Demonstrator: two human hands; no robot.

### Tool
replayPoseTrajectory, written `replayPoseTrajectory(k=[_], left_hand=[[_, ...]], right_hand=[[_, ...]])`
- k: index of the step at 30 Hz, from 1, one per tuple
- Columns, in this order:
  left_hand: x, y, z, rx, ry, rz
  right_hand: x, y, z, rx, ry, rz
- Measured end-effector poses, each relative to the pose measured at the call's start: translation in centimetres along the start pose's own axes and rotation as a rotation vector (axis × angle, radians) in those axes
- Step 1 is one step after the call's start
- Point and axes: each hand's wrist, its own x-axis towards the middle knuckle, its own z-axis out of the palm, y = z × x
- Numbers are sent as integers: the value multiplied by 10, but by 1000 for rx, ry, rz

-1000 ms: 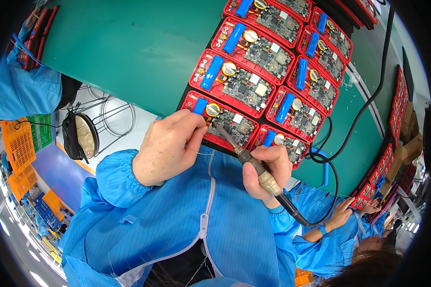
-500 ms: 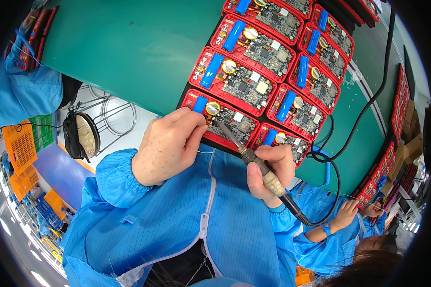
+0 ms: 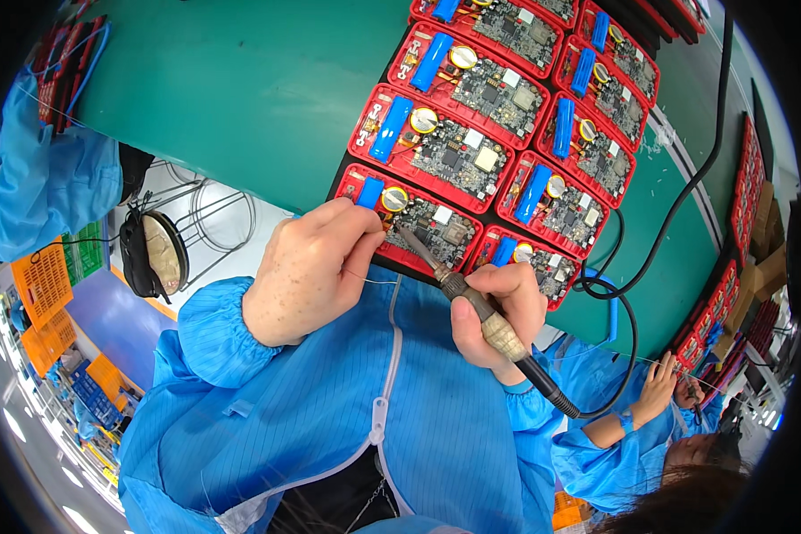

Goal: The person solders electronic components onto circuit boards using a soldering iron and solder wire.

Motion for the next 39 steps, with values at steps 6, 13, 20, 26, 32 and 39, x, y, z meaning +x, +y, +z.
replayPoseTrajectory(k=[6,13,20,26,32,39], left_hand=[[1,0,1,-20,20,13],[1,-2,1,-48,37,30],[2,0,3,-49,18,31],[3,4,3,-72,-41,-32],[-4,14,1,-3,115,147],[17,47,42,38,-57,438]], right_hand=[[-1,2,-1,-27,-7,-11],[-5,1,-1,134,68,3],[-9,-5,-13,138,124,15],[-13,-19,-61,-82,215,20],[-9,-21,-113,-392,13,-163],[-15,-2,-99,-526,-107,-173]])
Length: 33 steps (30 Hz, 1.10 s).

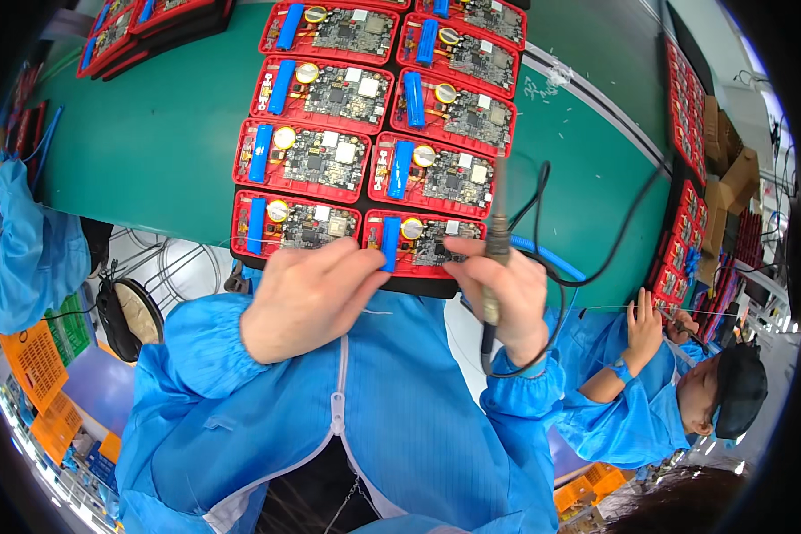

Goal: The person solders electronic components onto circuit boards using a soldering iron and solder wire.

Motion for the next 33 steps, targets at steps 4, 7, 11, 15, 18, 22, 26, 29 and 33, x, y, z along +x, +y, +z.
replayPoseTrajectory(k=[4,7,11,15,18,22,26,29,33], left_hand=[[13,4,26,72,-31,53],[14,7,33,92,-40,63],[13,4,35,94,-60,32],[11,3,36,24,-13,14],[10,2,37,18,-15,12],[11,6,37,82,-36,-11],[10,8,41,64,0,13],[8,6,39,45,20,30],[5,7,41,42,50,-10]], right_hand=[[4,0,16,-27,-13,-42],[0,6,19,-75,-59,-67],[-1,10,22,-64,-40,-82],[3,10,18,-61,-63,-112],[10,6,16,-38,-63,-145],[19,8,-7,-218,-99,-192],[24,37,-40,-322,255,-117],[38,30,-61,-375,301,45],[29,26,-60,180,481,201]])
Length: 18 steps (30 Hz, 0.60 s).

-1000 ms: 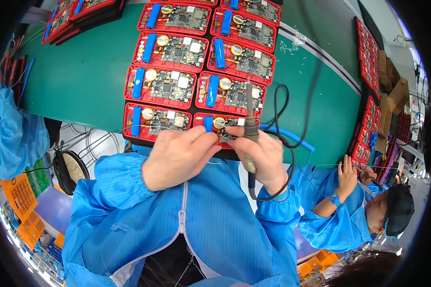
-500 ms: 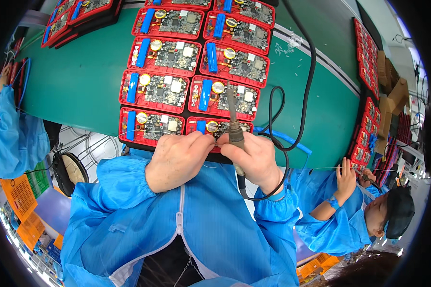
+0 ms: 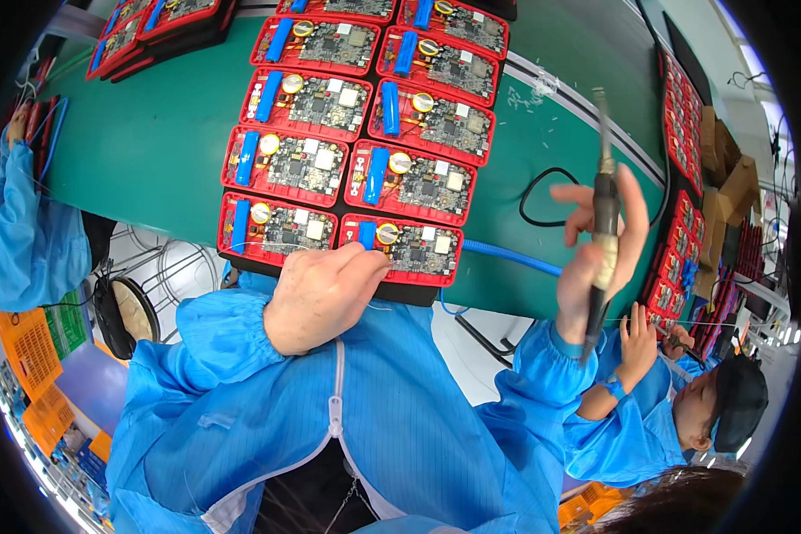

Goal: The person solders electronic components onto circuit boards using a soldering iron and solder wire.

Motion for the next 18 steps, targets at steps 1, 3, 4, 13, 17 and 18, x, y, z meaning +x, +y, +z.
replayPoseTrajectory(k=[1,3,4,13,17,18], left_hand=[[-1,0,1,-9,21,-9],[0,0,3,-17,44,-20],[0,3,2,-30,64,-19],[5,8,3,-16,54,-75],[8,12,4,22,29,-111],[9,12,4,20,23,-111]], right_hand=[[-5,-4,1,11,41,100],[-19,-6,-3,125,15,187],[-31,-10,-4,200,-13,226],[-84,1,12,259,-308,132],[-83,3,21,249,-300,89],[-83,4,23,239,-311,52]])
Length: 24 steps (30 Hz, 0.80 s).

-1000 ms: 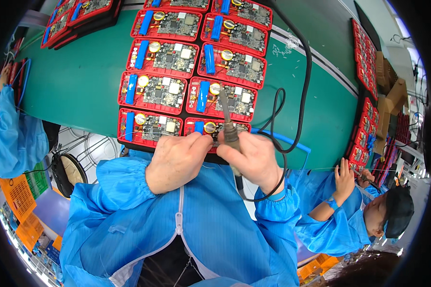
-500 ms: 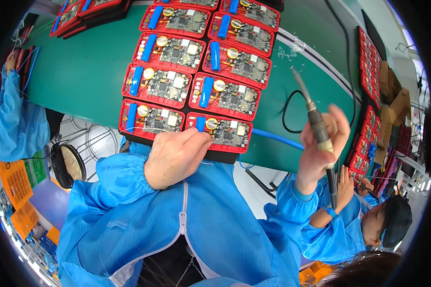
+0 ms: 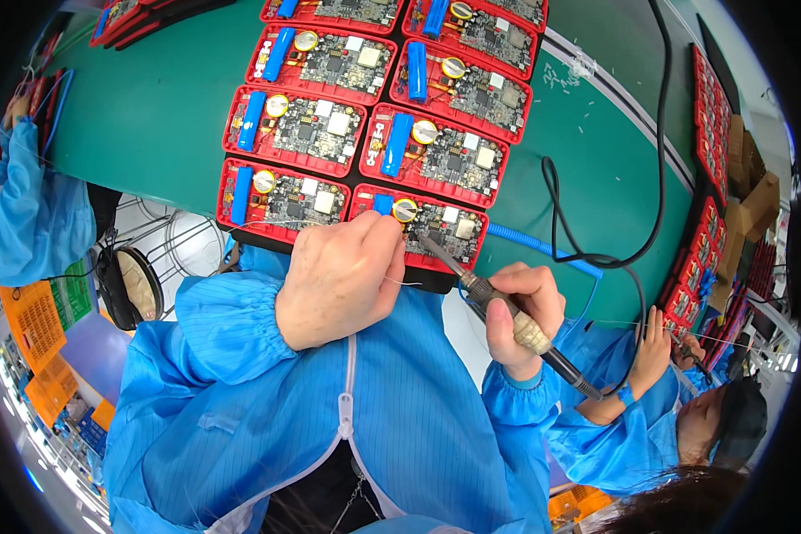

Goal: The person solders electronic components onto circuit boards using a soldering iron and solder wire.

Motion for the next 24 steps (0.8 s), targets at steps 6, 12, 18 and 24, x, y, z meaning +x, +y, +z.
replayPoseTrajectory(k=[6,12,18,24], left_hand=[[0,2,1,19,-24,-58],[1,3,1,41,-26,-69],[1,5,1,55,-39,-81],[1,4,1,52,-44,-89]], right_hand=[[2,3,7,10,-1,-1],[1,3,8,1,14,3],[0,5,9,5,17,1],[1,4,10,-1,16,-3]])
